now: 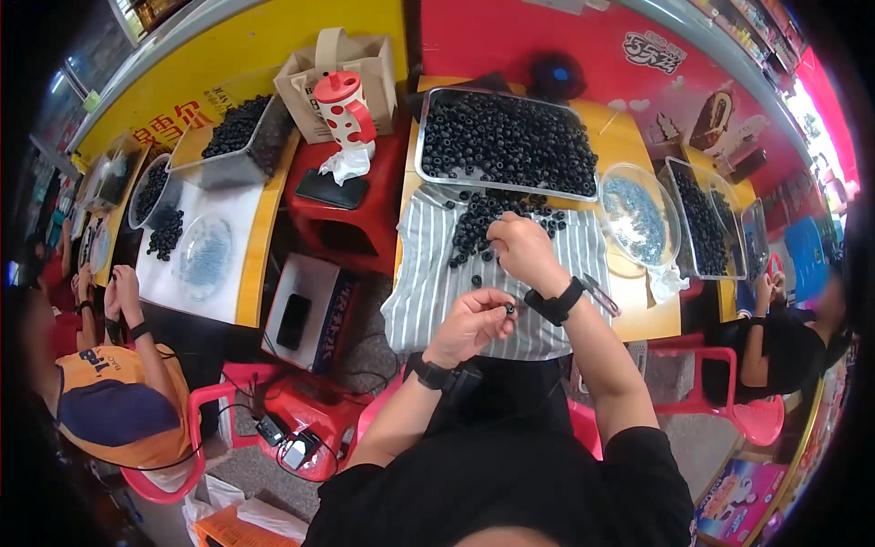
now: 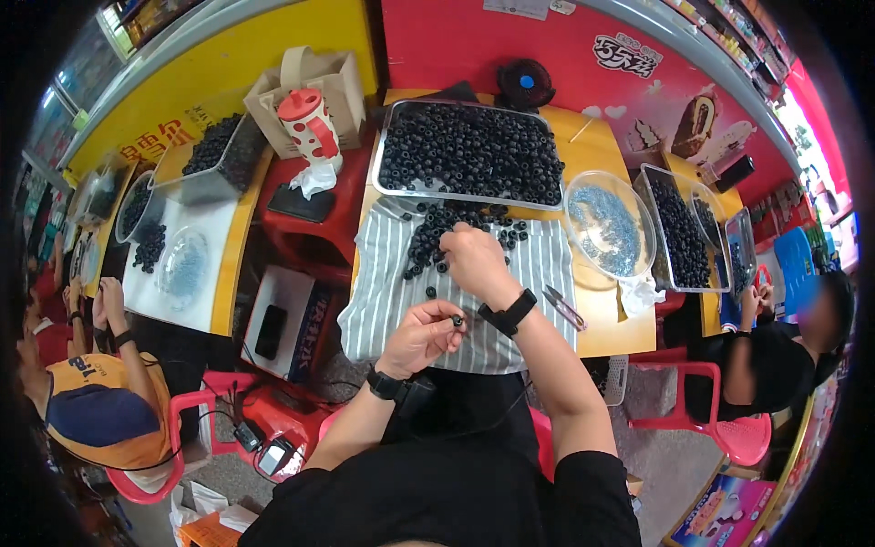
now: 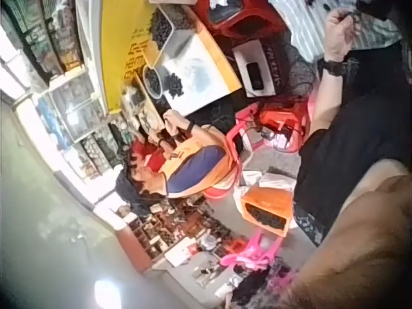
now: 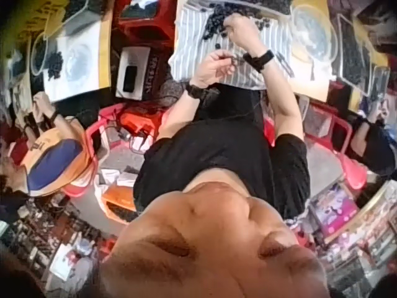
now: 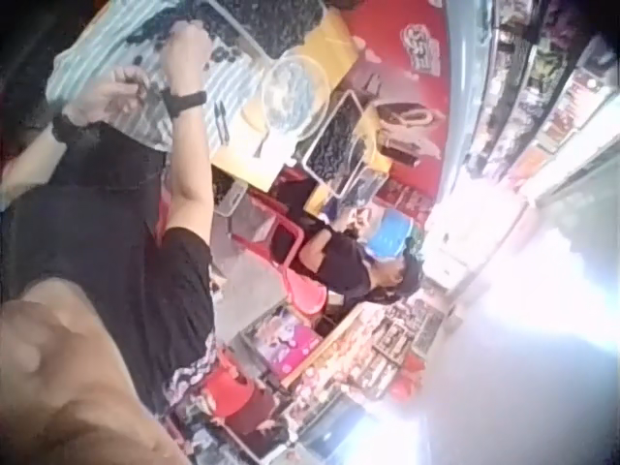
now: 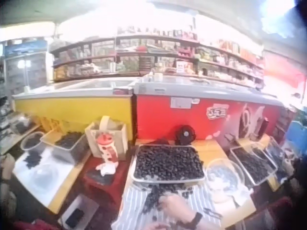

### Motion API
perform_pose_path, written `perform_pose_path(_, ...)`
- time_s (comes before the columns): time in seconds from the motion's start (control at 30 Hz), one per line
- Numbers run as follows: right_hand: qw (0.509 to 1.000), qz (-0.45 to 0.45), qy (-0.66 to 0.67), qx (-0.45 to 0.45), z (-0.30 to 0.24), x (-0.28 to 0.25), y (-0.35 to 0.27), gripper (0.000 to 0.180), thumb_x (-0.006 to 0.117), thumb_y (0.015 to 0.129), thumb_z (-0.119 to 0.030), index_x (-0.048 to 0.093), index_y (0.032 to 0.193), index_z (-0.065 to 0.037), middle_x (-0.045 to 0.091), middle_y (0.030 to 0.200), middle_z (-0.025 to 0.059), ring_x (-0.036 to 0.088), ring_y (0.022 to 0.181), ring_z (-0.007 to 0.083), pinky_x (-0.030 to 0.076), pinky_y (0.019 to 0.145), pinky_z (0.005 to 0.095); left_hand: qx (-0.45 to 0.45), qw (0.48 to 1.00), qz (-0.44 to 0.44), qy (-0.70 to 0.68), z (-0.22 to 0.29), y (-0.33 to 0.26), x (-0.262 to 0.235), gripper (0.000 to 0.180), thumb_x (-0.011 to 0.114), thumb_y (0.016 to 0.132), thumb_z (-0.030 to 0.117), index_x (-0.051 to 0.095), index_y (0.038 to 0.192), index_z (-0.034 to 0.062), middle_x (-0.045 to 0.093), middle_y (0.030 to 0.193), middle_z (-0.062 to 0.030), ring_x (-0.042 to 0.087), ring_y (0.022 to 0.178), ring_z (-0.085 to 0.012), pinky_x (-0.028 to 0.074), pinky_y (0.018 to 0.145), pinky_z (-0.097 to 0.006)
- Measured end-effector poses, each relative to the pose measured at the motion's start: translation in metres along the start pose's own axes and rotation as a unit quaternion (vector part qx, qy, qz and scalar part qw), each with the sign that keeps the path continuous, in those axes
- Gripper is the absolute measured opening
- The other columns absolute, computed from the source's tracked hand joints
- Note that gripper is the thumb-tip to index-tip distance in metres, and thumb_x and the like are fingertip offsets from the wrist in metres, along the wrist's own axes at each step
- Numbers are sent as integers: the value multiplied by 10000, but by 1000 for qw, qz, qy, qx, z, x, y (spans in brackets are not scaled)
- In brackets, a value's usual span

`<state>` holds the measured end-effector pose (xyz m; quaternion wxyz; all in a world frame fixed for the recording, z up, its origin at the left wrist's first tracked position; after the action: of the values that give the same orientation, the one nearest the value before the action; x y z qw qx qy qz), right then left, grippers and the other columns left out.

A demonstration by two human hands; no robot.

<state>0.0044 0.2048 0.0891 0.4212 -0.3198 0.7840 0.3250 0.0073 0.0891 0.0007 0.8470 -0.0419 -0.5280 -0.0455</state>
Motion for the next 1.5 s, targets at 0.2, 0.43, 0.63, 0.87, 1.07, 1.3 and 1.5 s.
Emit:
perform_pose_path(0.2,995,-57,-36,-70,-27,20,5,29,629,728,-88,635,726,-60,604,790,124,633,742,333,505,636,438,-11,1000,-3,6,-4,-2,-2,176,576,916,29,592,1088,-8,642,961,-138,642,758,-179,523,634,-271)
perform_pose_path(0.43,988,-58,-120,-74,-31,35,5,70,609,690,-43,631,755,-25,618,769,146,648,703,332,521,599,421,-1,1000,-16,5,-3,-1,1,179,594,907,44,595,1080,-5,644,965,-139,638,751,-183,523,649,-279)
perform_pose_path(0.63,981,-69,-151,-105,-37,30,5,86,594,698,-32,642,769,-24,631,779,156,655,703,309,524,602,405,4,1000,-15,15,-3,-1,-3,177,589,905,38,598,1077,-3,649,954,-127,635,747,-175,523,657,-277)
perform_pose_path(0.87,995,20,95,13,-13,-31,-22,90,598,703,-116,575,727,-32,577,739,156,591,715,385,464,625,474,17,1000,-6,18,2,-2,-2,178,584,905,34,597,1079,-1,648,933,-111,628,745,-164,513,653,-265)
perform_pose_path(1.07,993,-60,-26,98,35,-46,-118,95,619,712,-105,582,732,-20,591,772,160,589,711,378,457,624,463,8,999,15,42,-1,1,-1,182,583,907,41,595,1082,-8,645,929,-103,621,758,-160,503,664,-265)
perform_pose_path(1.3,965,64,158,200,73,-46,-164,188,711,695,-69,660,866,-12,575,753,127,595,653,267,470,603,360,19,998,22,49,0,1,-2,169,592,900,39,597,1060,-15,632,955,-122,594,743,-153,487,646,-264)
perform_pose_path(1.5,978,114,55,168,50,-48,-159,134,696,732,-94,649,842,-34,537,741,129,585,696,317,459,616,407,14,998,28,53,1,2,-1,180,594,902,44,589,1068,-25,631,959,-124,607,751,-158,495,654,-264)
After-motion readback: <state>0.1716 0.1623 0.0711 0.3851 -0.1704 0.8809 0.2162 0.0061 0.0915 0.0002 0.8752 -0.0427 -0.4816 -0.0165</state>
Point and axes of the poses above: each hand's wrist, its own y-axis towards the middle knuckle, its own x-axis out of the palm, z = x × y, the point moved 9 cm from there along y, towards the middle knuckle
